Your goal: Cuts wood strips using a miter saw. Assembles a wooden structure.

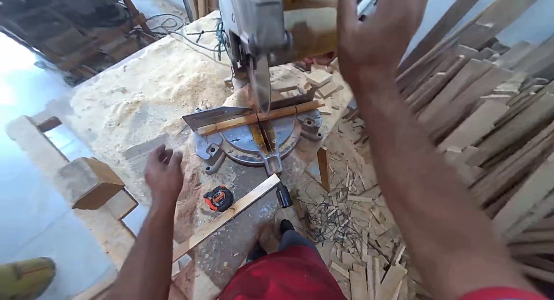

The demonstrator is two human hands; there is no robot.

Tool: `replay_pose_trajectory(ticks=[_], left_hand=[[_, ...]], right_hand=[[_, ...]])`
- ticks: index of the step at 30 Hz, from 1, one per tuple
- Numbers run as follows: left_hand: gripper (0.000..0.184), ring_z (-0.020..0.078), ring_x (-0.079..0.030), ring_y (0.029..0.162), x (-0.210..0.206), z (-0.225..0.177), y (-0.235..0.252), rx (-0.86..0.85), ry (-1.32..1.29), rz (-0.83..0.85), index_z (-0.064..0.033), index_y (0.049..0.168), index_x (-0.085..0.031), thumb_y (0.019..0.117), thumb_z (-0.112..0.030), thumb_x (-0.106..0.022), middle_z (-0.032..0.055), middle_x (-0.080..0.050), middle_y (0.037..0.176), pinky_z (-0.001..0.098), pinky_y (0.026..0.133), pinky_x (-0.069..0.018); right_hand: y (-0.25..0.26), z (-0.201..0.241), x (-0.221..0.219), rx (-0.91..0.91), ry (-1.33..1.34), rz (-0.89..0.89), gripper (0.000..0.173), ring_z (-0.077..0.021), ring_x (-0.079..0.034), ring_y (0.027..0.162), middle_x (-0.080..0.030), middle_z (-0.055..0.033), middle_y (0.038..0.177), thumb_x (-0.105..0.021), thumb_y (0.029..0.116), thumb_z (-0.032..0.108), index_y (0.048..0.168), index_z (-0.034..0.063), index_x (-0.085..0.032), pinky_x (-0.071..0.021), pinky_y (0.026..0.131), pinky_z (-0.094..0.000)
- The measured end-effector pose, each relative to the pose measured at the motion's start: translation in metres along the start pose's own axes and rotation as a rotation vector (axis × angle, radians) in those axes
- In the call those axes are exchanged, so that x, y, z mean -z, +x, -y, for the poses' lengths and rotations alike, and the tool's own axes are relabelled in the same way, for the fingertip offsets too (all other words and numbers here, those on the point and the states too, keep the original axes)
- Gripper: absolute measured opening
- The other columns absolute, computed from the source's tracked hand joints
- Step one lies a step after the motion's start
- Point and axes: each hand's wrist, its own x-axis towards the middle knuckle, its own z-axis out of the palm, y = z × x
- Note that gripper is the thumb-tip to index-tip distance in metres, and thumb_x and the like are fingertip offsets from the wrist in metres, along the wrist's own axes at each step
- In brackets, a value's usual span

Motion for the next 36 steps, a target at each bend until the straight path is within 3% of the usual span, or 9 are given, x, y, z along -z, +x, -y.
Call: replay_pose_trajectory(ticks=[2,6,11,17,20,25,28,34,36], left_hand=[[0.051,0.029,-0.064,0.12,0.026,0.011,-0.048,-0.024,0.039,-0.032,-0.0017,0.141,-0.054,0.1029,-0.035,-0.06,0.0203,-0.064,0.132,0.0517,0.105,-0.0518],[0.048,0.0218,-0.071,0.099,0.044,0.03,-0.164,0.007,-0.017,-0.08,0.0078,0.129,-0.058,0.1011,-0.03,-0.06,0.019,-0.07,0.114,0.0434,0.089,-0.0605],[0.029,0.0147,-0.073,0.084,0.014,0.016,-0.27,0.153,-0.156,0.024,0.0087,0.121,-0.06,0.0998,-0.011,-0.061,0.0089,-0.073,0.101,0.0364,0.078,-0.0641],[0.03,0.016,-0.074,0.093,-0.018,0.005,-0.321,0.271,-0.117,0.103,-0.009,0.119,-0.07,0.0999,-0.031,-0.063,0.002,-0.076,0.106,0.039,0.084,-0.0645],[0.031,0.0168,-0.073,0.103,-0.026,-0.002,-0.332,0.292,-0.259,0.206,-0.0089,0.122,-0.07,0.103,-0.03,-0.058,0.003,-0.075,0.115,0.04,0.091,-0.0623],[0.059,0.0267,-0.067,0.121,-0.034,-0.021,-0.335,0.377,-0.79,0.294,0.0023,0.148,-0.044,0.1039,-0.034,-0.056,0.0144,-0.066,0.135,0.0468,0.106,-0.055],[0.038,0.0256,-0.07,0.105,-0.012,-0.001,-0.332,0.456,-1.002,0.024,0.0005,0.135,-0.056,0.1067,-0.025,-0.051,0.0153,-0.071,0.119,0.0456,0.094,-0.059],[0.047,0.011,-0.06,0.058,0.12,0.104,-0.343,0.573,-0.977,-0.47,-0.0103,0.119,-0.06,0.1055,-0.052,-0.043,-0.0008,-0.061,0.073,0.0313,0.058,-0.058],[0.058,0.0091,-0.052,0.052,0.165,0.156,-0.356,0.638,-0.999,-0.503,-0.0116,0.122,-0.06,0.1077,-0.056,-0.027,-0.0028,-0.054,0.068,0.0279,0.051,-0.0523]], right_hand=[[-0.056,-0.031,-0.033,-0.099,0.085,0.183,0.039,-0.0305,-0.06,0.123,-0.065,-0.0177,0.127,-0.053,0.103,0.029,0.13,0.0029,-0.064,-0.0478,0.107,-0.0474],[-0.152,-0.075,-0.132,-0.199,0.14,0.759,0.032,-0.0349,-0.06,0.124,-0.066,-0.017,0.129,-0.056,0.0998,0.018,0.128,0.0077,-0.068,-0.0499,0.105,-0.0554],[-0.166,-0.079,-0.19,0.147,-0.039,0.826,0.03,-0.032,-0.057,0.131,-0.066,-0.0111,0.132,-0.055,0.0987,0.017,0.125,0.0114,-0.068,-0.048,0.104,-0.0551],[-0.16,-0.062,-0.152,0.368,-0.094,0.91,0.022,-0.0521,-0.056,0.12,-0.065,-0.0277,0.116,-0.065,0.0936,0.018,0.108,0.0022,-0.069,-0.0312,0.106,-0.0789],[-0.192,-0.053,-0.074,0.226,0.053,1.095,0.029,-0.0506,-0.059,0.115,-0.062,-0.0284,0.119,-0.061,0.1013,0.023,0.119,0.0003,-0.066,-0.0441,0.097,-0.0739],[-0.305,0.05,0.028,0.258,0.711,1.484,0.032,-0.029,-0.069,0.101,-0.07,-0.0146,0.112,-0.065,0.098,0.031,0.12,0.0075,-0.071,-0.0597,0.087,-0.0498],[-0.345,0.126,0.026,0.447,0.94,1.377,0.036,-0.0238,-0.071,0.105,-0.073,-0.0102,0.115,-0.065,0.0994,0.041,0.118,0.0119,-0.073,-0.0611,0.089,-0.0462],[-0.352,0.228,-0.077,0.75,0.488,1.243,0.042,-0.0428,-0.059,0.124,-0.063,-0.0207,0.132,-0.066,0.0978,0.03,0.133,0.0074,-0.064,-0.0488,0.103,-0.0618],[-0.362,0.257,-0.096,0.821,0.329,1.286,0.032,-0.0391,-0.066,0.109,-0.069,-0.0174,0.115,-0.064,0.099,0.031,0.121,0.0083,-0.068,-0.0549,0.091,-0.0584]])
